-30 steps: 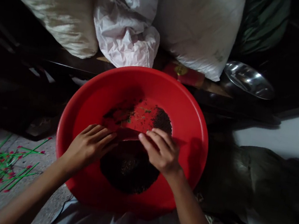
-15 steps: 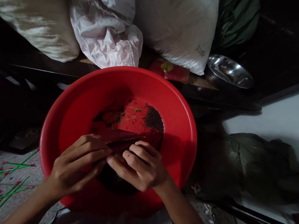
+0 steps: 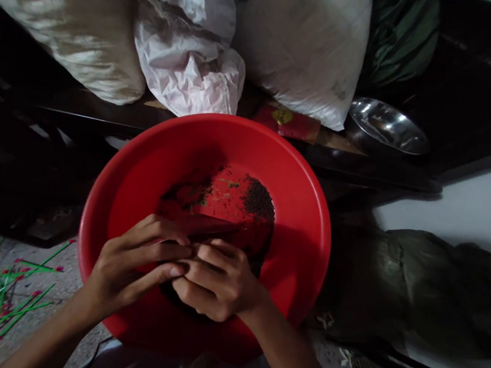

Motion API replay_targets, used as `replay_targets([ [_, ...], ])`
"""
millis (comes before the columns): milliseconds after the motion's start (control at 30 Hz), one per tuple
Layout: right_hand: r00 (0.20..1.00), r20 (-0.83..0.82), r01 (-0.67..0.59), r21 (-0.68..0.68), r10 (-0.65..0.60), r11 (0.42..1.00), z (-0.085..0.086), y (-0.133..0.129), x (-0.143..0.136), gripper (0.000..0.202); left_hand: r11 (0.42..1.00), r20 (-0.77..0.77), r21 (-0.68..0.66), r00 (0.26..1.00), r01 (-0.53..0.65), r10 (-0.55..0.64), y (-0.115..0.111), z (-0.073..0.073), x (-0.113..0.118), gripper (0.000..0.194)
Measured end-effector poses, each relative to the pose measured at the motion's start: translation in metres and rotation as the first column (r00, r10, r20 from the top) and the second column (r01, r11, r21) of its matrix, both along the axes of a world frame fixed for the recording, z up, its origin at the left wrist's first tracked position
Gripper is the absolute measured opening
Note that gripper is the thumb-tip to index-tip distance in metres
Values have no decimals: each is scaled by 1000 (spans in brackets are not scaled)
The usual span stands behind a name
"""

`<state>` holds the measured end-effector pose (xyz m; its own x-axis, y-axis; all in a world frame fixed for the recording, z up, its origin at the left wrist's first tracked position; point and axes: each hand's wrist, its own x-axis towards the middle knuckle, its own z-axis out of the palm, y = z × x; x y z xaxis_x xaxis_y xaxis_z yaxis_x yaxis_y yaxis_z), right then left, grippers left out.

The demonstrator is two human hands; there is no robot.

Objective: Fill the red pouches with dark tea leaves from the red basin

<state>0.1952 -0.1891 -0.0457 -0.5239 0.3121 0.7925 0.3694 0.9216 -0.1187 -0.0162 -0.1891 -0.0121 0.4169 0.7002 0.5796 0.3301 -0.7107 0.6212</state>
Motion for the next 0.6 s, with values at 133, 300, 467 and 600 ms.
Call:
replay_targets([
  [133, 995, -36, 82, -201, -91, 976, 3, 5, -1, 25, 992, -106, 52, 987, -113, 118, -2, -24, -12, 13],
  [300, 839, 497, 406, -306, -219, 861, -18, 42, -1, 44, 921, -191, 143, 903, -362, 385, -20, -70, -42, 42],
  [467, 780, 590, 374, -175, -207, 911, -25, 57, -14, 14, 854, -159, 125, 839, -506, 520, -31, -102, -68, 49],
  [600, 832, 374, 461, -60, -409, 885, 23, 16, 29, 27, 741, -239, 281, 703, -610, 670, -29, -117, -99, 43],
])
